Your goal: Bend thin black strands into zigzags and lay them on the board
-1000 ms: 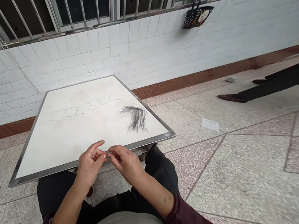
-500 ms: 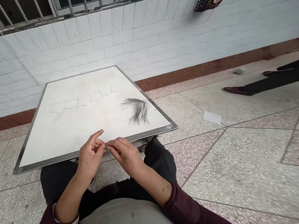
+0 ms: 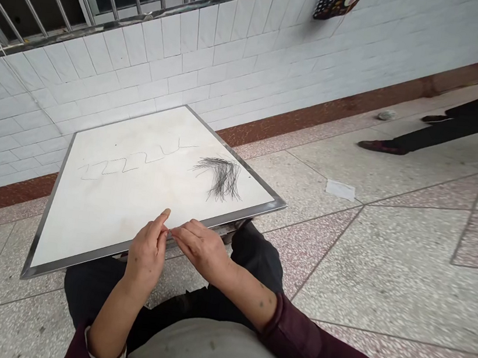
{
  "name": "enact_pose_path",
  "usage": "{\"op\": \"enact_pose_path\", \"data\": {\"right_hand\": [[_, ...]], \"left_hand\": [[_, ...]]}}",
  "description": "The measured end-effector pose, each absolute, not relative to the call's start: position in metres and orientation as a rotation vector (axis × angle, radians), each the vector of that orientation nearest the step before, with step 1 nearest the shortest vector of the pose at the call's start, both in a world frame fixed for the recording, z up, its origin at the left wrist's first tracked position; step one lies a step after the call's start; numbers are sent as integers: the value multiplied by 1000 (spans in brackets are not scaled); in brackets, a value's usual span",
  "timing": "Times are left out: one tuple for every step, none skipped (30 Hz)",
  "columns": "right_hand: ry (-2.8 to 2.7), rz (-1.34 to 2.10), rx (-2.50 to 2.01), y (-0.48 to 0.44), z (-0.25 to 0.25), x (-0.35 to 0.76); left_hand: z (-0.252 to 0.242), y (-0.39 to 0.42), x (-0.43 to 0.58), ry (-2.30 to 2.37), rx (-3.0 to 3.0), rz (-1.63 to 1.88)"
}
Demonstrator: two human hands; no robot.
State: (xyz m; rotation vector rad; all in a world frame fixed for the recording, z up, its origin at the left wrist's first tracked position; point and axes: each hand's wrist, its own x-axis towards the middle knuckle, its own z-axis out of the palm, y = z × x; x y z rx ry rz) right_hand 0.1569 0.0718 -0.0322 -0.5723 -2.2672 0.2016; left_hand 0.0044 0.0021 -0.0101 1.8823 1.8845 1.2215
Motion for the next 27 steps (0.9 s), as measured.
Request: {"op": "enact_pose_path", "data": {"right_hand": [[-2288,197,-557,73,-32,157],[-2305,198,-540,73,-32,158],[-2315,204,-525,74,-32,159],[-2314,216,-519,74,-32,159],[-2304,231,-521,74,-32,159],[-2291,245,-528,74,-31,159],[-2282,252,-533,74,-31,160],[-2282,251,-534,74,-30,160],[-2294,243,-527,74,-29,160],[-2315,232,-509,74,-28,160],[-2339,223,-484,74,-27,161],[-2358,218,-458,74,-26,161],[-2370,216,-435,75,-24,162],[-2378,219,-415,75,-23,163],[-2386,222,-396,76,-22,164],[-2395,225,-378,77,-22,165],[-2407,229,-363,77,-21,166],[-2420,233,-354,78,-21,167],[-2427,238,-357,79,-21,167],[-2424,243,-370,80,-22,167],[-2409,248,-394,81,-22,167],[-2383,257,-426,81,-23,167],[-2355,268,-456,81,-24,166],[-2331,276,-482,81,-24,165],[-2315,277,-497,80,-25,164],[-2311,268,-504,79,-26,163],[-2310,250,-509,77,-26,162]], "left_hand": [[-10,2,3,1884,1931,1202],[-10,2,3,1878,1964,1189],[-9,2,2,1869,1979,1178],[-9,2,1,1862,1976,1172],[-9,2,1,1862,1959,1168],[-9,2,0,1866,1930,1166],[-8,2,0,1871,1895,1170],[-8,2,0,1873,1861,1181],[-8,3,0,1870,1837,1192],[-9,3,-1,1865,1823,1200],[-9,3,-1,1860,1822,1201],[-9,3,-2,1857,1830,1194],[-9,3,-3,1857,1845,1181],[-9,3,-4,1858,1862,1168],[-10,2,-5,1856,1877,1161],[-10,2,-6,1851,1892,1159],[-9,2,-7,1845,1907,1156],[-9,2,-8,1841,1923,1149],[-9,1,-8,1837,1936,1139],[-8,1,-8,1834,1946,1127],[-8,1,-8,1830,1952,1117],[-8,1,-8,1829,1953,1113],[-7,1,-7,1828,1949,1117],[-7,2,-7,1827,1941,1127],[-7,2,-6,1827,1931,1141],[-7,2,-5,1827,1916,1160],[-7,2,-4,1831,1896,1182]]}}
